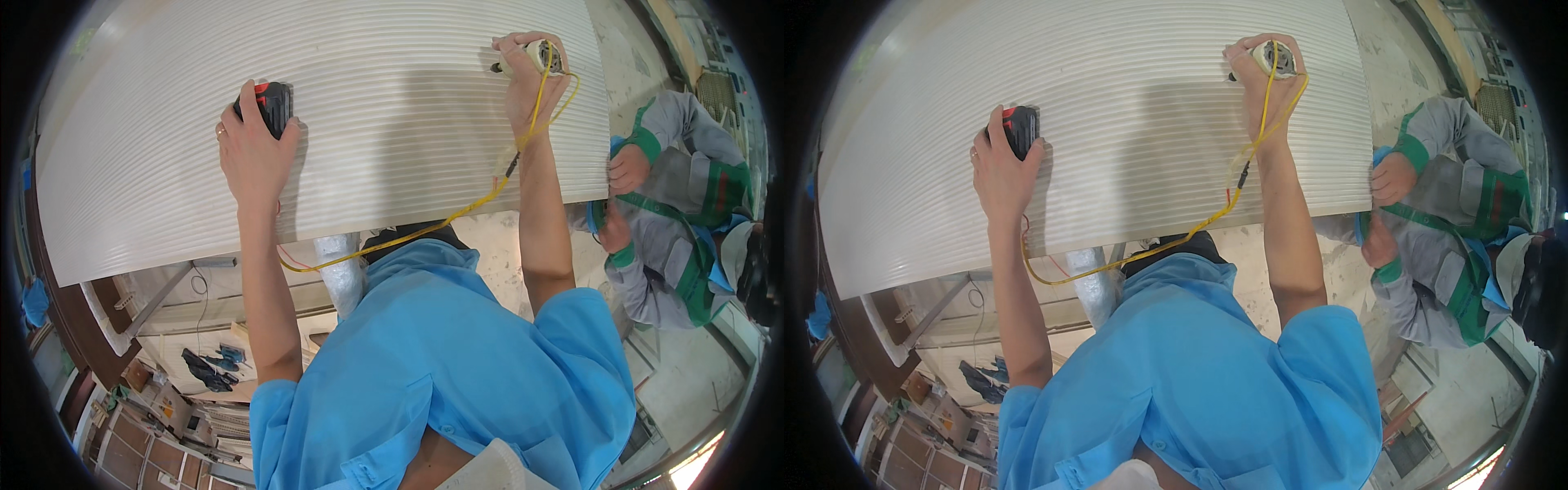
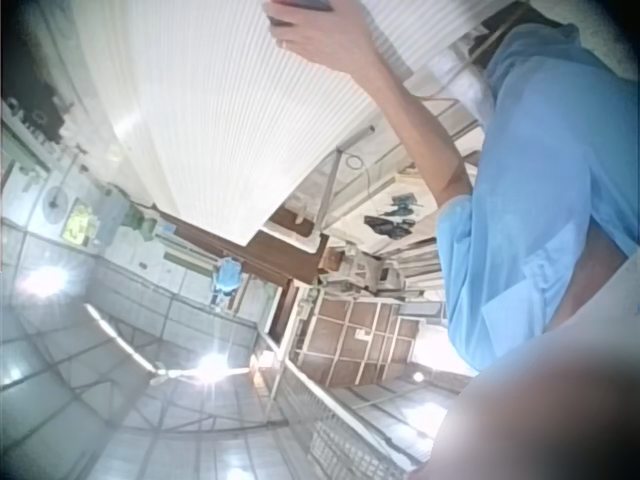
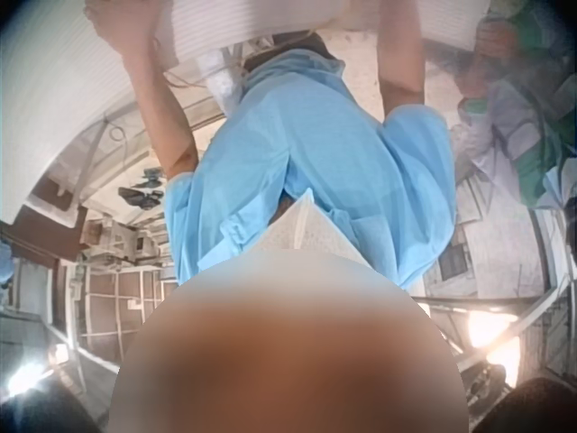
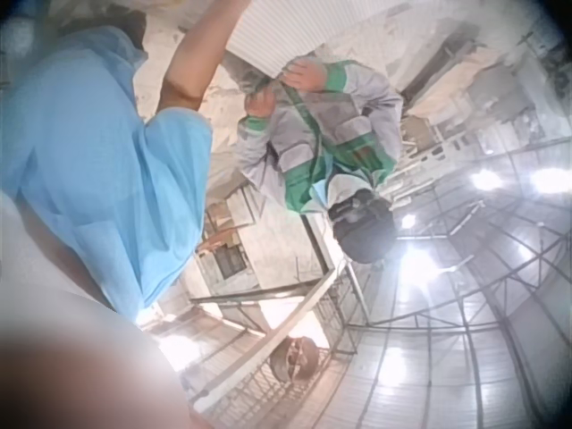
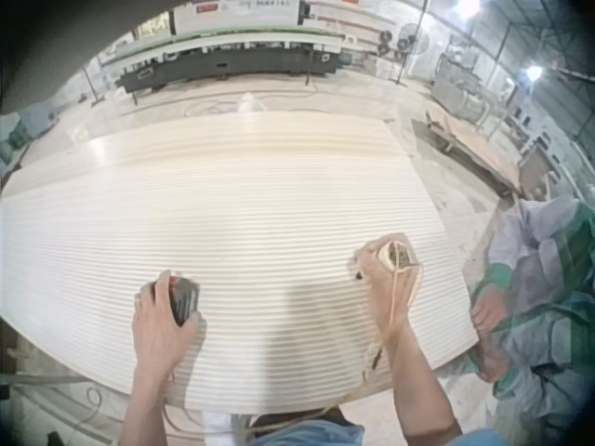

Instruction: The person measures a large white ribbed panel using a tape measure held in both hands. The person moves the tape measure along the panel surface while maintaining contact with the panel.

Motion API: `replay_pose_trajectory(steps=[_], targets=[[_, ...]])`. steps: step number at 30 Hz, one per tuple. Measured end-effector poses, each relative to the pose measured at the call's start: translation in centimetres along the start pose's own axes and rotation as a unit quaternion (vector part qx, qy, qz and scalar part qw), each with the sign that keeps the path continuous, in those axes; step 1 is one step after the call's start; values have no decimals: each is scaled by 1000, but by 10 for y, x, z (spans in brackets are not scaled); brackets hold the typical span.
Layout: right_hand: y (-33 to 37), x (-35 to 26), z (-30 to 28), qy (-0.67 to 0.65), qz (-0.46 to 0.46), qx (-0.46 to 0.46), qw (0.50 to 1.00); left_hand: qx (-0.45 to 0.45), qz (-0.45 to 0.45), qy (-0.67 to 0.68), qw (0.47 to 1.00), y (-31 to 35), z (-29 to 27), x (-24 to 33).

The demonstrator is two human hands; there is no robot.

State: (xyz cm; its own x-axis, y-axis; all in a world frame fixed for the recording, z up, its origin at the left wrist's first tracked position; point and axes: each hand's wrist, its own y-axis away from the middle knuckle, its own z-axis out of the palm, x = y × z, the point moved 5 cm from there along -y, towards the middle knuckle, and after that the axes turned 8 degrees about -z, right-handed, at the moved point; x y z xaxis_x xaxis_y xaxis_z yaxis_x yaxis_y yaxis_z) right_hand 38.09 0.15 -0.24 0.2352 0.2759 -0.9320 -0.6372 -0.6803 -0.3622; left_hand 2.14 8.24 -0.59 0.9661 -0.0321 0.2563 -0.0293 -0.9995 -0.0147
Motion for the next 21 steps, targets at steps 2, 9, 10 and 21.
replay_pose_trajectory(steps=[2, 9, 10, 21], targets=[[2, -6, 0, -29, -13, -7, 999, 7, 0, -6, 1000, 2, 0, -1], [16, -4, 0, 40, 32, -15, 999, 9, 9, 0, 1000, 4, 0, -2], [15, -7, -2, 37, 12, -15, 999, 12, 10, -1, 1000, 5, -1, -3], [-9, 15, 7, 36, 38, -19, 998, 12, 8, -12, 1000, -13, 4, 2]])
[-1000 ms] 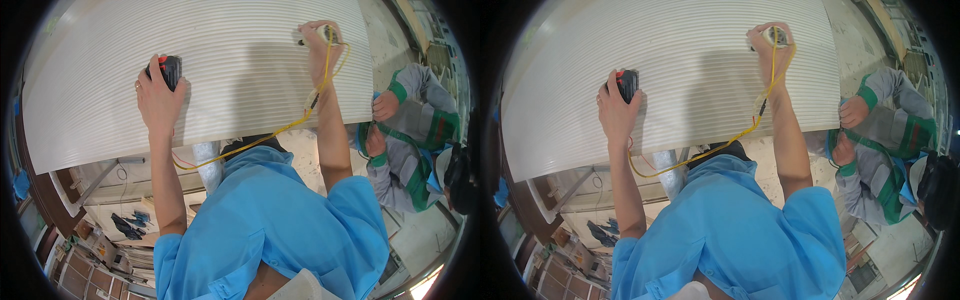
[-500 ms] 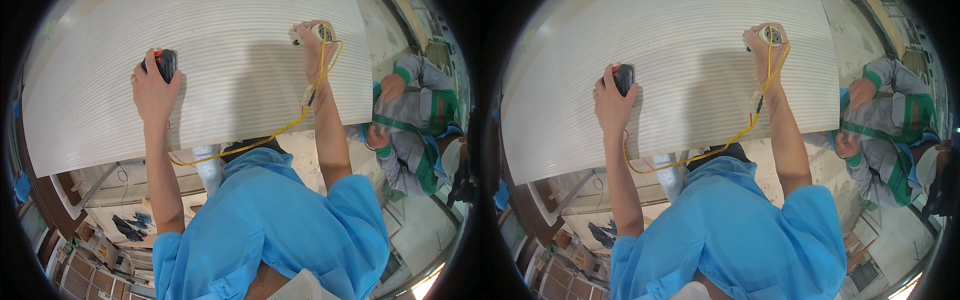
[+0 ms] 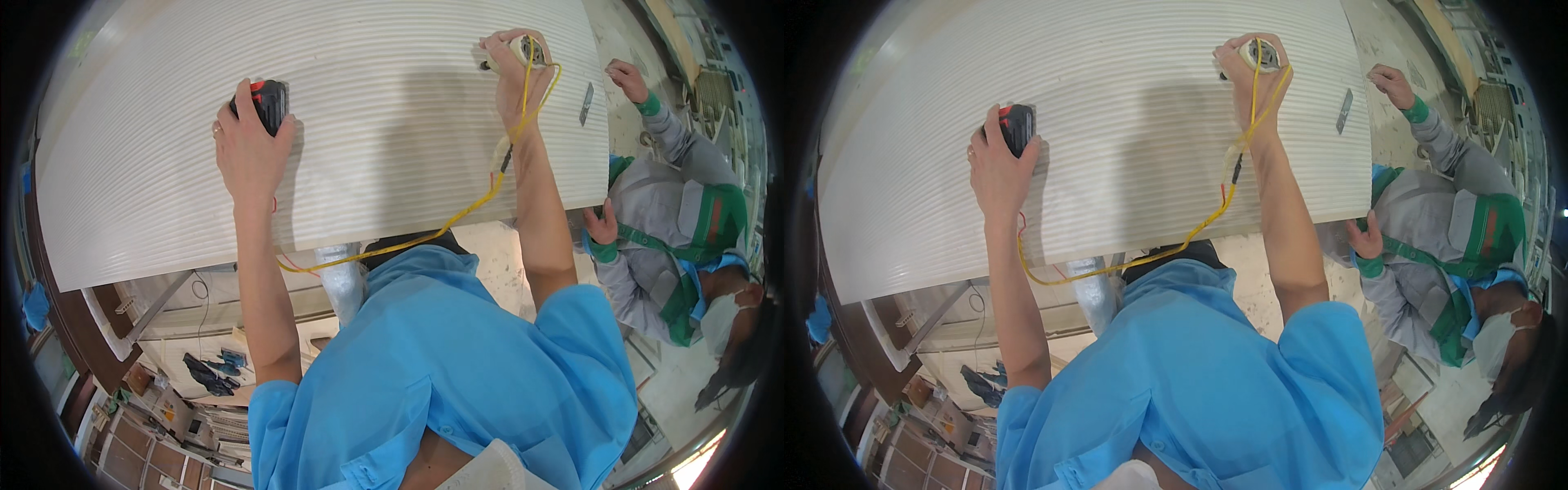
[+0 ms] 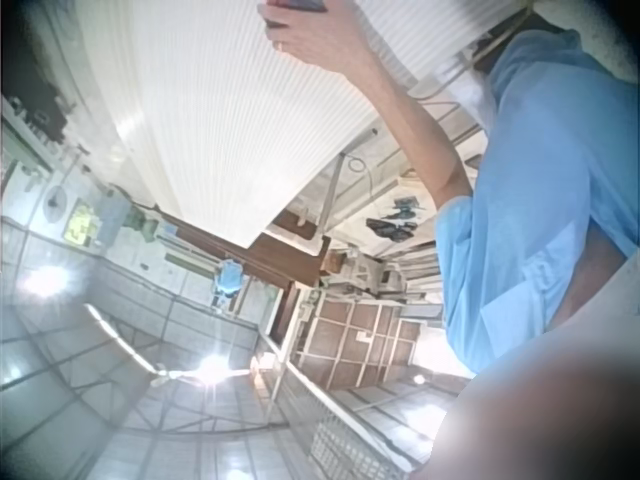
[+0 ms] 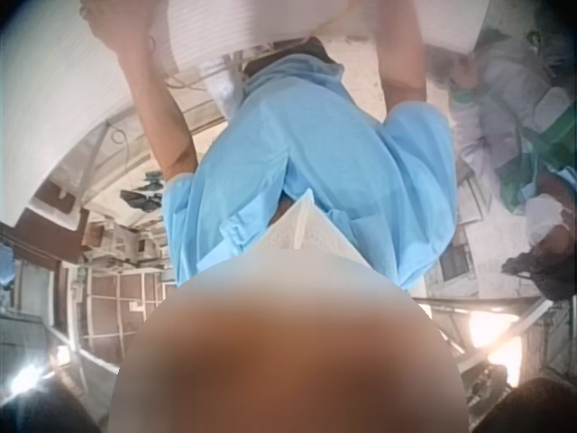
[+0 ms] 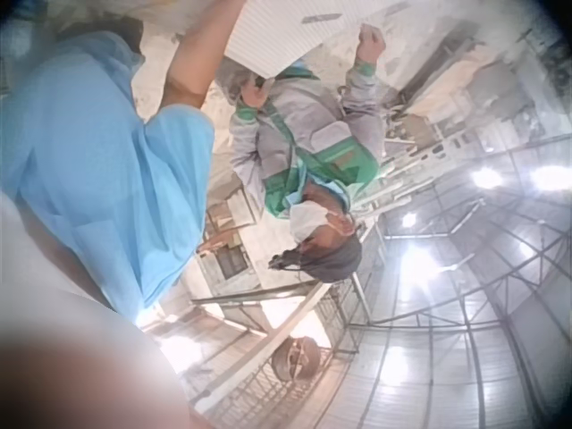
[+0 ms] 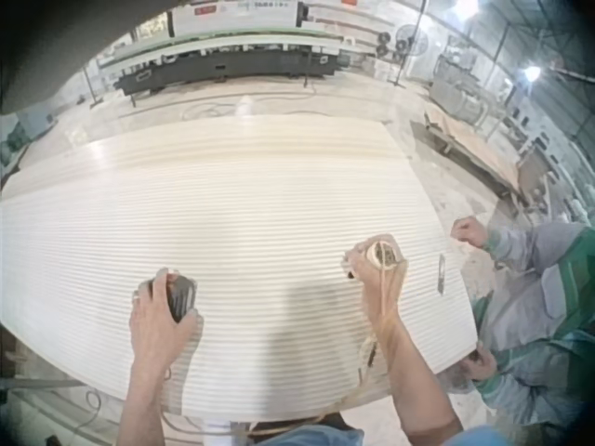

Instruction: The person measures a large white ribbed panel using a tape measure held in both hands. The person moves the tape measure along the panel surface while maintaining contact with the panel.

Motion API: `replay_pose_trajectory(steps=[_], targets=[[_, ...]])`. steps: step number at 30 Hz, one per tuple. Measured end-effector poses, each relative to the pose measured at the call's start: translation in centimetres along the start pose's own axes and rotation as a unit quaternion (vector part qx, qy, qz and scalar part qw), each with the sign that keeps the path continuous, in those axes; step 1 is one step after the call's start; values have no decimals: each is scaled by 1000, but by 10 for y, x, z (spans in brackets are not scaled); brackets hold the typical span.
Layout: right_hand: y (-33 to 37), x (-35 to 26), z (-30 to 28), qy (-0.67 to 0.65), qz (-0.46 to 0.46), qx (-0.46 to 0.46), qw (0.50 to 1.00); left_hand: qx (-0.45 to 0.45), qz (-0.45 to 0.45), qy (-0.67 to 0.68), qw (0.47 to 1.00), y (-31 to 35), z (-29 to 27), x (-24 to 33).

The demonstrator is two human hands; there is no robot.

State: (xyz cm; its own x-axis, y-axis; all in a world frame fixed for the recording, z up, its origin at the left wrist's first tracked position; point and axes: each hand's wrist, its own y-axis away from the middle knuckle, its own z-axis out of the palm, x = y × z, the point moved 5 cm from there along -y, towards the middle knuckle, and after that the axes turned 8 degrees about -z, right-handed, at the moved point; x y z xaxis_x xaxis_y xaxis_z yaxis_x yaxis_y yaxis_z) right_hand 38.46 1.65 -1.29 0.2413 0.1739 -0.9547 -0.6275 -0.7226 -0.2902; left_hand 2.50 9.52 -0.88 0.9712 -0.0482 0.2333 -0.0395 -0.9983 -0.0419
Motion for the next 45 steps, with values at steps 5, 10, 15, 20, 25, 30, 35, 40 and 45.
replay_pose_trajectory(steps=[5, 10, 15, 20, 25, 30, 35, 40, 45], targets=[[-26, 8, 13, -37, -29, -8, 999, -15, -8, 12, 1000, -28, 4, 1], [-25, 14, 24, -20, 2, -6, 1000, -9, -4, 11, 1000, -33, 3, 1], [-26, 2, 18, 17, -53, -23, 998, -12, -10, 13, 1000, -29, 4, -3], [-25, 5, 16, 9, -61, -18, 998, -13, -12, 22, 1000, -22, 4, -7], [-18, 9, 19, 11, -38, -7, 999, -14, -12, 21, 1000, -19, 1, -7], [-24, -5, 3, -27, -66, -5, 997, -13, -18, 21, 1000, -13, -3, -5], [-21, 3, 10, -40, -29, -17, 999, 3, -9, 11, 1000, -10, -9, -2], [-28, -1, 7, -63, -56, -1, 996, 4, -8, 19, 1000, -9, -9, 1], [-30, -4, 3, -35, -57, -14, 998, -8, -14, 23, 1000, -5, -8, 3]])
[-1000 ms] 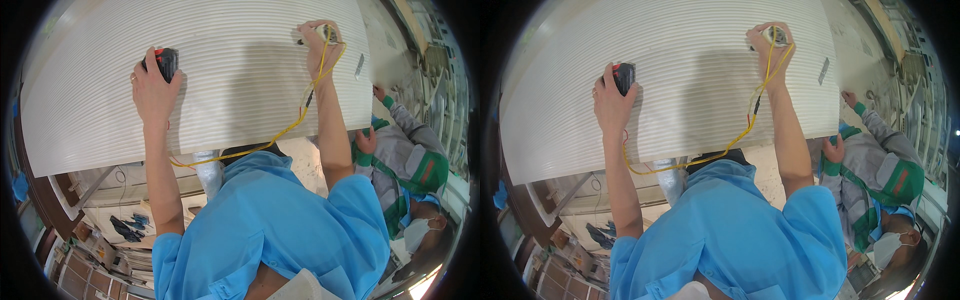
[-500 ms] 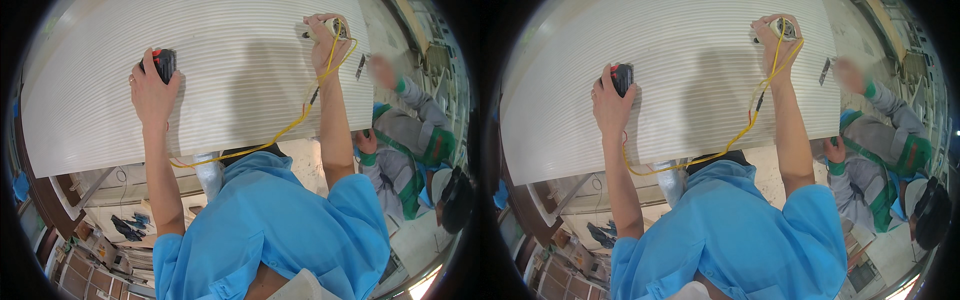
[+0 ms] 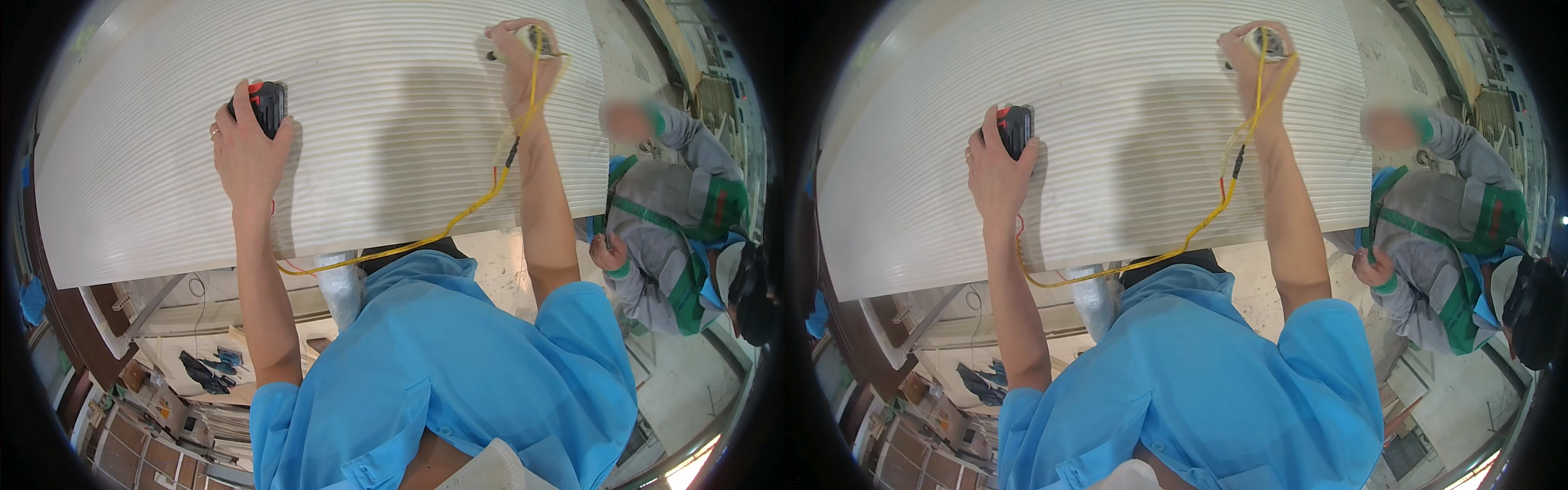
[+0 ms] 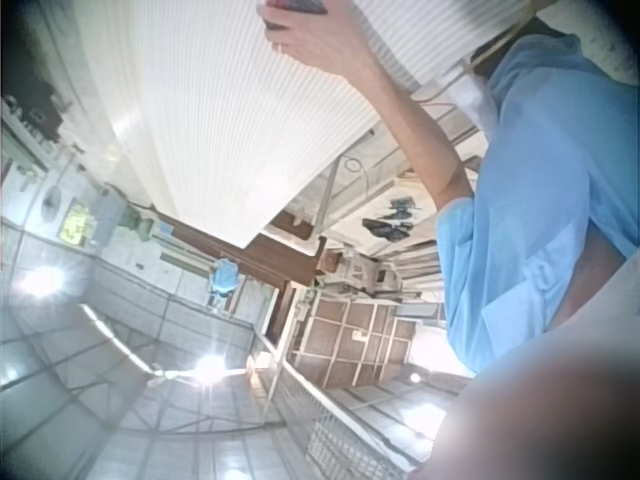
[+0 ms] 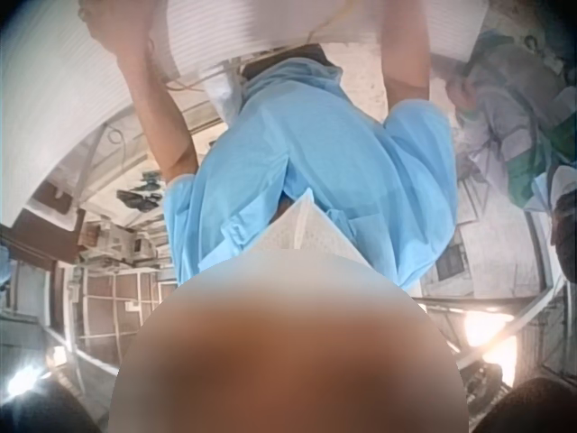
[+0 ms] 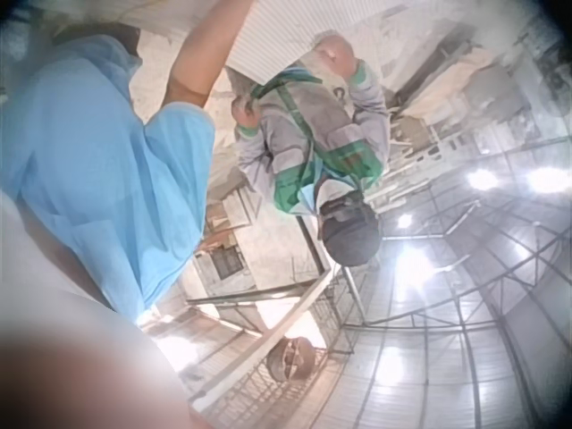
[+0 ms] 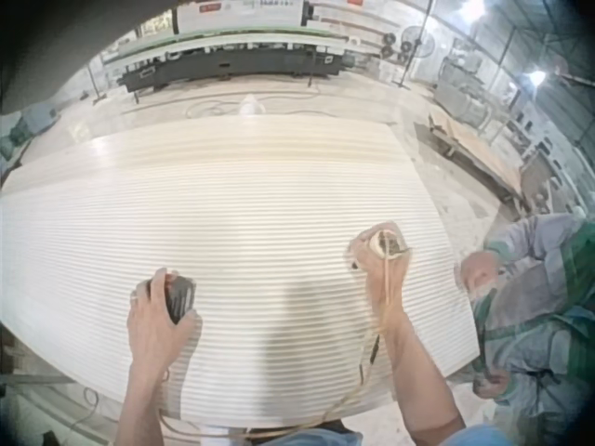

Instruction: The person measures a large white ribbed panel using a tape measure held in both hands. The person moves the tape measure along the panel surface while maintaining contact with the panel.

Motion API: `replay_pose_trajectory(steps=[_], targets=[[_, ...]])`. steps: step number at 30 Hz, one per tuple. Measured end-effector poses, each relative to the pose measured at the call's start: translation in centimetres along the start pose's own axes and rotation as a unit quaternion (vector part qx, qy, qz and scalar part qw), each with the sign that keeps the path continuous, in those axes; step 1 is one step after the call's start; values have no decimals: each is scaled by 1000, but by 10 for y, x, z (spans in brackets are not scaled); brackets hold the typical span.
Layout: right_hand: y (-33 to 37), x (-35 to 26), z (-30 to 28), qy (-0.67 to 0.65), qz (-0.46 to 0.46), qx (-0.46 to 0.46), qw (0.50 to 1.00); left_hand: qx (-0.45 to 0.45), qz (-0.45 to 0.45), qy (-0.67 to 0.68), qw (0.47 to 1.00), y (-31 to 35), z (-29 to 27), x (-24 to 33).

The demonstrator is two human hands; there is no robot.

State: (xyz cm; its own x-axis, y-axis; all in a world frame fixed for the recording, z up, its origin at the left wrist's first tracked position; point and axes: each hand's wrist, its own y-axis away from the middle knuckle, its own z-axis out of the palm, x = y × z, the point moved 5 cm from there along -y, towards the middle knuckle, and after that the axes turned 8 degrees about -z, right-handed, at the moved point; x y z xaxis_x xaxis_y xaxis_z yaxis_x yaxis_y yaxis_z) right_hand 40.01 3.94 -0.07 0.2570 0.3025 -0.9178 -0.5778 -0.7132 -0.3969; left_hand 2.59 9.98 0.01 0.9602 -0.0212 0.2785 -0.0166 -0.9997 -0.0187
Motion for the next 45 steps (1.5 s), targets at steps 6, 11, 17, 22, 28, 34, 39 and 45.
replay_pose_trajectory(steps=[6, 11, 17, 22, 28, 34, 39, 45], targets=[[1, 3, 5, 0, 8, 12, 1000, 8, -1, -11, 1000, 0, -2, 0], [-16, -5, 1, -48, -47, 13, 998, 10, -7, -10, 1000, -3, -2, 2], [-12, 9, 11, -27, 50, 24, 998, 8, -12, -17, 1000, -7, -2, 5], [-28, -3, 0, 7, -34, -15, 999, 4, -19, -15, 1000, -9, 0, 5], [-26, 19, 21, -6, 21, 6, 1000, 15, -4, -17, 1000, -17, 3, 3], [-35, 16, 12, -26, -14, 14, 999, -9, -23, -12, 1000, -21, 6, -1], [-36, 28, 23, 4, 13, 3, 1000, -4, -20, -9, 1000, -26, 6, 2], [-43, 20, 21, -32, 9, 9, 999, -6, -27, -17, 999, -30, 8, 2]])
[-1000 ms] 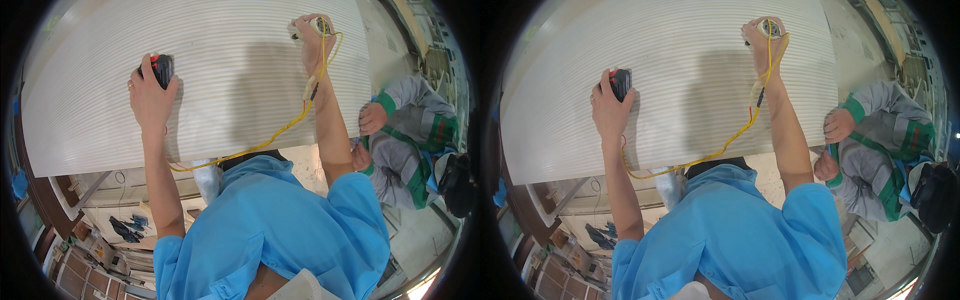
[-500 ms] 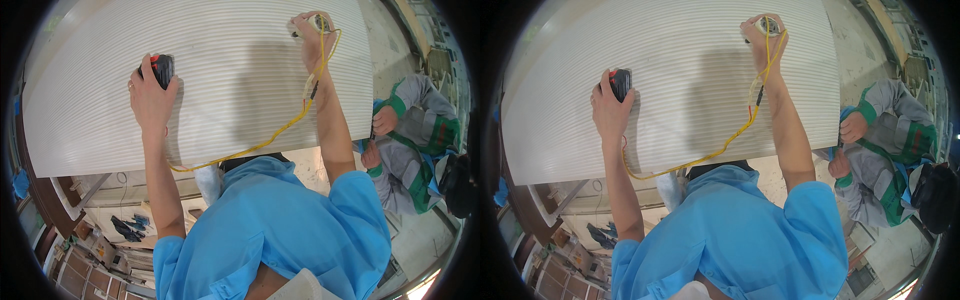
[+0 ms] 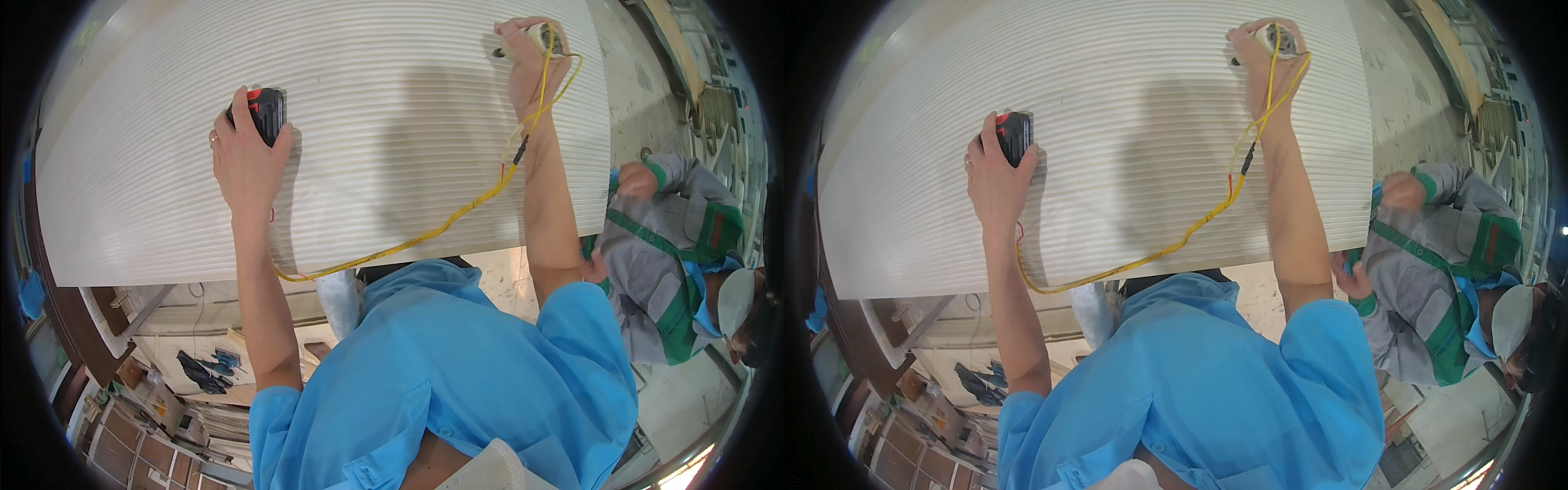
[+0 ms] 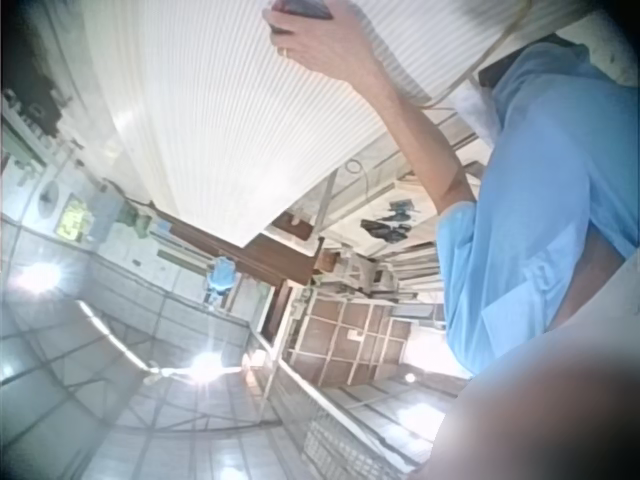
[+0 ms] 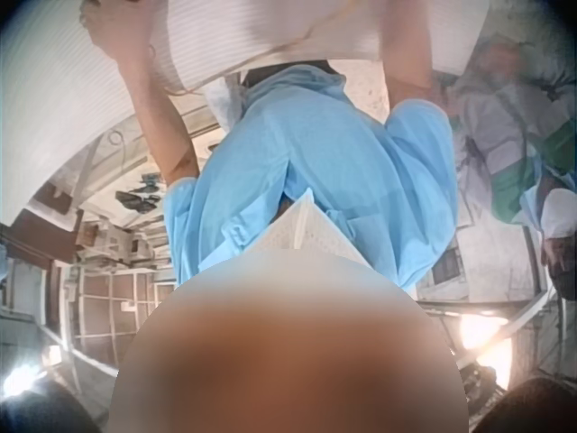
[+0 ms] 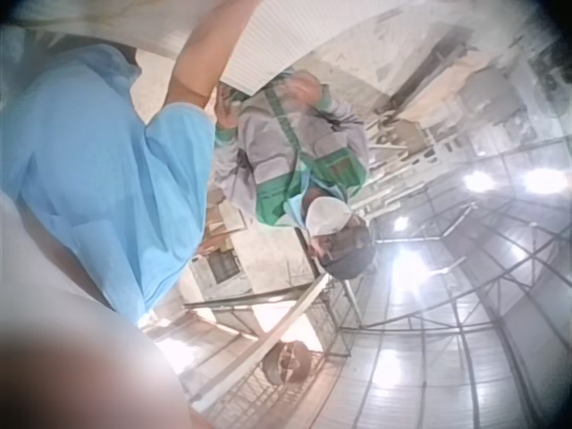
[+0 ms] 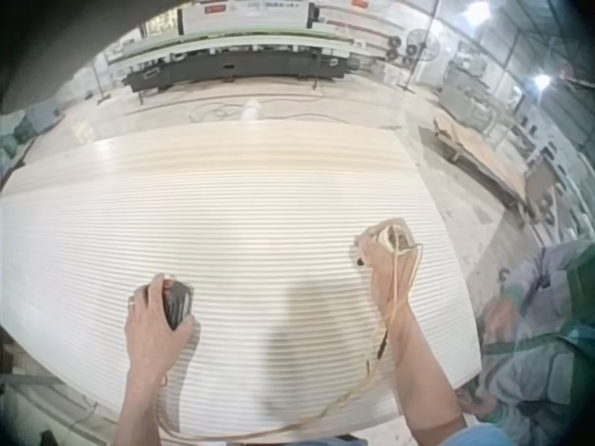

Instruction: The person measures a large white ribbed panel using a tape measure held in both hands. The person moves the tape measure along the panel surface while maintaining contact with the panel.

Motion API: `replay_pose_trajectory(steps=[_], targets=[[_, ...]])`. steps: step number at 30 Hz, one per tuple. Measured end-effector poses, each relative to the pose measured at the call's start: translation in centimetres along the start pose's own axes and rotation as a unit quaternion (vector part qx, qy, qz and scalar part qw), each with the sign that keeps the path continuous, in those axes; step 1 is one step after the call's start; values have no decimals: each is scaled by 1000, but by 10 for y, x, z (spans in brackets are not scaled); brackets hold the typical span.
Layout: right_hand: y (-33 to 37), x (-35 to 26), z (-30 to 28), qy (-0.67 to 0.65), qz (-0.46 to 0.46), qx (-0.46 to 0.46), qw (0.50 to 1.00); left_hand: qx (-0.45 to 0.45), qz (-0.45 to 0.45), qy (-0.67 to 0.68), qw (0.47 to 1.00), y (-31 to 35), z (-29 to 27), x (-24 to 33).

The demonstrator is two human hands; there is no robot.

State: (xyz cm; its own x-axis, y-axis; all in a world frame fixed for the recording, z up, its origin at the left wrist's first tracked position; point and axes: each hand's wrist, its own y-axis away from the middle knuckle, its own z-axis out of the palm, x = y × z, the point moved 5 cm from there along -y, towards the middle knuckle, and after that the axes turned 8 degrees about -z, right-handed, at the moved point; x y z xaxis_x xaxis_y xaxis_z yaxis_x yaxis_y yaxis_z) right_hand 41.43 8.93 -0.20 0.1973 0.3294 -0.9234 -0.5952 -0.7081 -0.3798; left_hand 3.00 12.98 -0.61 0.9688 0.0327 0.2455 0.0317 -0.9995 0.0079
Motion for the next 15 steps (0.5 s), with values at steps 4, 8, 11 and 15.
replay_pose_trajectory(steps=[4, 8, 11, 15], targets=[[-13, -2, 1, 9, -42, -13, 999, -9, -3, 5, 1000, -2, -2, 2], [-9, 14, 6, 43, 40, 12, 998, 0, 4, 3, 1000, -1, -5, 3], [-11, 7, 7, 28, -2, -7, 1000, -5, 3, 1, 1000, -3, -3, 3], [-20, -3, 2, 28, -32, -6, 999, -5, 3, 2, 1000, -5, -1, 1]])
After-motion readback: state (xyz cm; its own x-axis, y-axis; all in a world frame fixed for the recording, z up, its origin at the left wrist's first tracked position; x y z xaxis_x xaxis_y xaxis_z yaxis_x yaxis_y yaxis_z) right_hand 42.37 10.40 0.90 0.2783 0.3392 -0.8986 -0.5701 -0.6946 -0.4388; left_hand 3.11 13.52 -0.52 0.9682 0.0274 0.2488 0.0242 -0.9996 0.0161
